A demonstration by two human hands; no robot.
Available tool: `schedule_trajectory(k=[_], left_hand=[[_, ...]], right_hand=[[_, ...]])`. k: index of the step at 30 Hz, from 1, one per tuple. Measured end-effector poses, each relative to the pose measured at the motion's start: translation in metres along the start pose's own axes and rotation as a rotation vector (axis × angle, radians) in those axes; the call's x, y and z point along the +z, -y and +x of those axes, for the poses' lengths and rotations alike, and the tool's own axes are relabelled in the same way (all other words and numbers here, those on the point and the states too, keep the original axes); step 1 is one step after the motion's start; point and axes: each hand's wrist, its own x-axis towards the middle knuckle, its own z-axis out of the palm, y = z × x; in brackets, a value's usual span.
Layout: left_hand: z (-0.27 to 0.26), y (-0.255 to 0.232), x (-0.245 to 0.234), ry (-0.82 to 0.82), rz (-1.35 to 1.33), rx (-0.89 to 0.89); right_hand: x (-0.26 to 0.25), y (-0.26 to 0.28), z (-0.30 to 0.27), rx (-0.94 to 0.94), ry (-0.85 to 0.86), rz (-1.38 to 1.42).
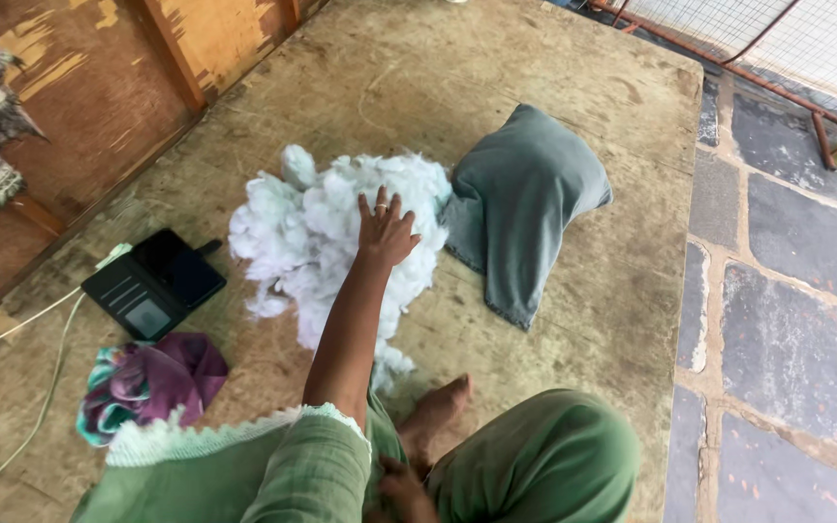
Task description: The person sits on the floor and repeatedly pulls, separates, and fluffs a large pile of white cotton-like material by hand. A dark green pillow and a portable speaker are visible nearby.
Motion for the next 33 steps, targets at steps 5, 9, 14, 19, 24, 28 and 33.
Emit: schedule_trajectory(k=[5, 9, 14, 19, 24, 28, 33], left_hand=[[-0.039, 0.018, -0.030, -0.360, -0.175, 0.158], [-0.097, 0.050, -0.058, -0.471, -0.303, 0.189], [-0.248, 0.044, -0.037, 0.204, -0.698, 0.229], [-0.333, -0.016, 0.055, 0.158, -0.635, 0.467], [-0.337, -0.059, 0.196, -0.107, -0.309, 0.302], [-0.330, -0.044, 0.180, 0.290, -0.371, 0.210], [-0.322, 0.004, 0.118, 0.531, -0.408, 0.158]], right_hand=[[0.042, 0.059, -0.051, -0.081, -0.074, 0.008], [0.040, 0.075, -0.059, -0.129, -0.142, -0.116], [0.022, 0.075, -0.042, -0.196, -0.041, -0.461], [0.049, 0.063, -0.011, -0.181, 0.440, -0.896], [0.111, 0.030, 0.018, -0.244, 0.827, -1.308], [0.129, -0.007, 0.043, 0.001, 1.169, -1.492], [0.107, -0.083, 0.061, 0.005, 1.114, -1.037]])
